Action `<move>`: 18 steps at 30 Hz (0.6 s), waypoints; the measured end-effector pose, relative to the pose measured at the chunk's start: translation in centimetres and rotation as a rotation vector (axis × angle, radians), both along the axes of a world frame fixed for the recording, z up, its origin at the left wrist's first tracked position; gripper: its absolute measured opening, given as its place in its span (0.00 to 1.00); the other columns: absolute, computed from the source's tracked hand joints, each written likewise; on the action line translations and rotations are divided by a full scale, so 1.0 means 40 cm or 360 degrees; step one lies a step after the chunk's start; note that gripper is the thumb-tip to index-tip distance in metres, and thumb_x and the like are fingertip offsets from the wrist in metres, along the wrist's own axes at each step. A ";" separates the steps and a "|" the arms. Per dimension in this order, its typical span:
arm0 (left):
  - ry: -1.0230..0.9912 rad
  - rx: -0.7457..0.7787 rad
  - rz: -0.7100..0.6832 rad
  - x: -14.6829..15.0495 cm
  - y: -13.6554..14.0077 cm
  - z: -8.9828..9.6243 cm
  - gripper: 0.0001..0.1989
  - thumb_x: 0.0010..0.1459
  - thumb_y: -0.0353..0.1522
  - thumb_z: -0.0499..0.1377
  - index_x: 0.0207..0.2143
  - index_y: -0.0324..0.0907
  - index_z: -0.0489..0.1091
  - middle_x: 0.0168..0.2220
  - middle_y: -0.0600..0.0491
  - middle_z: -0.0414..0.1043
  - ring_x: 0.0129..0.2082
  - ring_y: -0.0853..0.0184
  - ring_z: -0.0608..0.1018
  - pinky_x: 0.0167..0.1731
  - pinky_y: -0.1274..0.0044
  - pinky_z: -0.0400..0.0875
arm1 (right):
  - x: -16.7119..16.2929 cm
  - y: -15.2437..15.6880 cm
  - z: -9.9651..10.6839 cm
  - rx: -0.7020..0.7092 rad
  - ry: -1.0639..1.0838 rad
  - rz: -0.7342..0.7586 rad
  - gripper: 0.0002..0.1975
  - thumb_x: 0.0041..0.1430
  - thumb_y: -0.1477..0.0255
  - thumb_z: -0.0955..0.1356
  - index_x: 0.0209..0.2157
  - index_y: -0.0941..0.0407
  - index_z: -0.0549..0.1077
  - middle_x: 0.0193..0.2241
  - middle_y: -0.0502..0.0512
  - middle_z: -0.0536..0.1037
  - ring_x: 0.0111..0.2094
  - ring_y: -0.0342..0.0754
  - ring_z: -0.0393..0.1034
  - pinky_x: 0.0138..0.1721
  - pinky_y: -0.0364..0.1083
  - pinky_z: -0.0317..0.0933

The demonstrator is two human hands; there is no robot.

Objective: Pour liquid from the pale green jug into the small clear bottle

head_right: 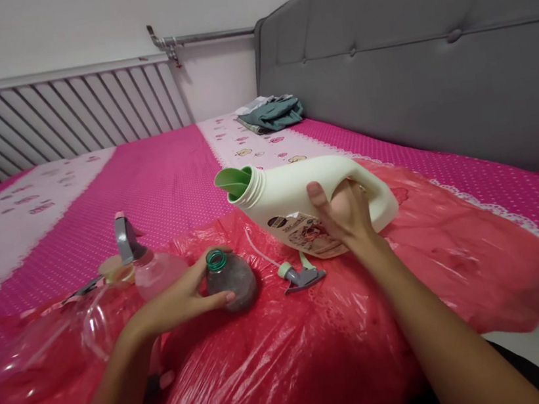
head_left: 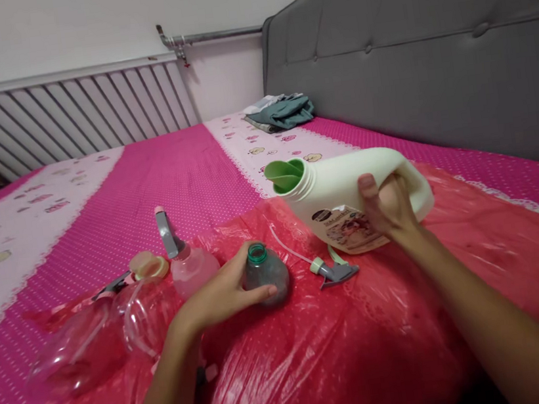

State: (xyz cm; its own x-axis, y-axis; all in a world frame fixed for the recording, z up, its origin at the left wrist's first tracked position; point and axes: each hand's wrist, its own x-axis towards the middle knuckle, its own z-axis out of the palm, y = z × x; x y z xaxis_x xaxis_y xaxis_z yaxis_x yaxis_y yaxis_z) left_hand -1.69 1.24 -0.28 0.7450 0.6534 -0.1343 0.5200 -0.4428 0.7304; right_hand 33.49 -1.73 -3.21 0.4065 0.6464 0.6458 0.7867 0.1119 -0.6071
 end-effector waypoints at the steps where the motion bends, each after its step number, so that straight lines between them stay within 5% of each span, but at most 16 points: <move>1: 0.0001 -0.0003 0.0000 0.001 0.001 -0.001 0.39 0.60 0.53 0.64 0.64 0.41 0.59 0.55 0.44 0.74 0.51 0.50 0.78 0.50 0.62 0.74 | 0.007 0.003 -0.002 0.0018 -0.0003 -0.0004 0.47 0.70 0.31 0.55 0.44 0.65 0.71 0.37 0.59 0.70 0.42 0.40 0.67 0.52 0.43 0.67; 9: 0.0001 -0.0009 0.0002 0.000 0.004 -0.005 0.40 0.60 0.53 0.64 0.65 0.42 0.57 0.60 0.42 0.71 0.57 0.47 0.75 0.55 0.59 0.72 | 0.030 0.014 -0.004 0.0060 -0.0006 0.0029 0.50 0.69 0.29 0.52 0.45 0.65 0.72 0.39 0.60 0.70 0.42 0.40 0.66 0.50 0.42 0.67; 18: -0.0008 0.0010 0.0009 0.003 -0.003 0.005 0.39 0.60 0.53 0.65 0.64 0.42 0.59 0.51 0.46 0.74 0.48 0.51 0.78 0.48 0.62 0.74 | 0.012 0.010 0.010 -0.0113 0.0013 -0.0016 0.48 0.69 0.31 0.54 0.47 0.65 0.72 0.41 0.61 0.71 0.46 0.42 0.67 0.56 0.45 0.66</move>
State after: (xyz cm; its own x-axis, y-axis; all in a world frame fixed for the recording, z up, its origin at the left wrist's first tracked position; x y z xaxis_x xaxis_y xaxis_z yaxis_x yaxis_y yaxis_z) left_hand -1.59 1.13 -0.10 0.7421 0.6582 -0.1264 0.5185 -0.4444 0.7305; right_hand 33.97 -1.32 -2.82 0.4179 0.6865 0.5951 0.7827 0.0605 -0.6195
